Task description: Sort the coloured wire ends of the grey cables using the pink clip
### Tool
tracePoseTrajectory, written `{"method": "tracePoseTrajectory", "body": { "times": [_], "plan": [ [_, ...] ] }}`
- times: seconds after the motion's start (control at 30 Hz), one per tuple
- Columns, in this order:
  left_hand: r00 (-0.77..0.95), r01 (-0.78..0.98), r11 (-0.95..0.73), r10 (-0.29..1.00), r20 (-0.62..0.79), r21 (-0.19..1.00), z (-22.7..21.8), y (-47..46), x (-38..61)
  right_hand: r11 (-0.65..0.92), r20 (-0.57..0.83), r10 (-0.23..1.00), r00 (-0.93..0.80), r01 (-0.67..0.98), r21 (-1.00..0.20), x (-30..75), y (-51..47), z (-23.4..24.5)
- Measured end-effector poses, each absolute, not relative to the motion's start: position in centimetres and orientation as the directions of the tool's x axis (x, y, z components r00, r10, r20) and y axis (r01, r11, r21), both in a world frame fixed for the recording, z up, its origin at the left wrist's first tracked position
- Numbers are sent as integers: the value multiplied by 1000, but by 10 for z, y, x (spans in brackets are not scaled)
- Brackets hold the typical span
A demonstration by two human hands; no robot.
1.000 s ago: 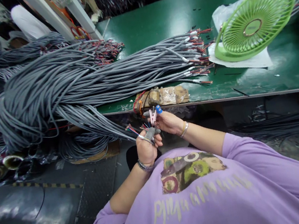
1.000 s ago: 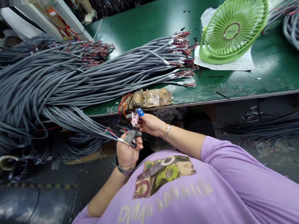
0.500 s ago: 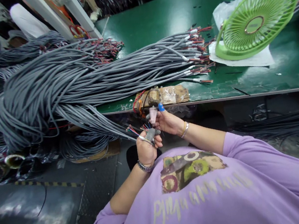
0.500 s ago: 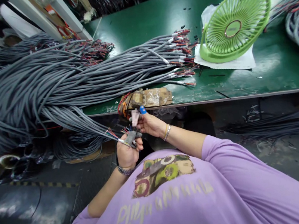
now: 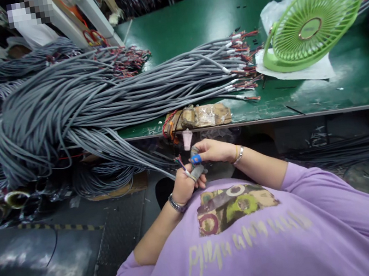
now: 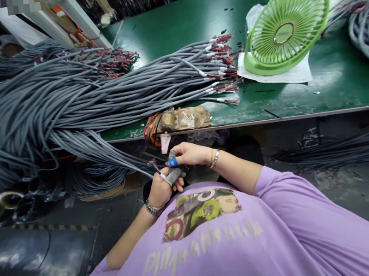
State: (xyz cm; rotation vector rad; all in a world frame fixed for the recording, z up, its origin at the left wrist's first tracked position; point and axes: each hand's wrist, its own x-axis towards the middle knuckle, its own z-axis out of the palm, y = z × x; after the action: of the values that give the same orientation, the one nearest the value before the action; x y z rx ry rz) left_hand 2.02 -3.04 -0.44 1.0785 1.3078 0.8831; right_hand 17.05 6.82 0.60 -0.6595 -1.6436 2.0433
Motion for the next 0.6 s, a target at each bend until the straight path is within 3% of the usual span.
{"method": "tracePoseTrajectory", "body": {
  "times": [0.13, 0.37, 0.5, 0.6],
  "plan": [
    [119, 94, 344, 928, -354, 934, -4, -30, 20, -124, -48, 659, -751, -46, -991, 167, 62, 4],
    [-179, -195, 256, 940, -291, 947, -4, -28, 21, -350, -169, 702, -692, -128, -928, 176, 52, -11],
    [-197, -213, 237, 940, -279, 948, -6, -27, 24, -247, -78, 813, -577, -220, -944, 166, 37, -16],
    [-112, -193, 255, 954, -280, 947, -7, -27, 21, -202, -52, 862, -504, -247, -948, 160, 34, -15]
  ]
}}
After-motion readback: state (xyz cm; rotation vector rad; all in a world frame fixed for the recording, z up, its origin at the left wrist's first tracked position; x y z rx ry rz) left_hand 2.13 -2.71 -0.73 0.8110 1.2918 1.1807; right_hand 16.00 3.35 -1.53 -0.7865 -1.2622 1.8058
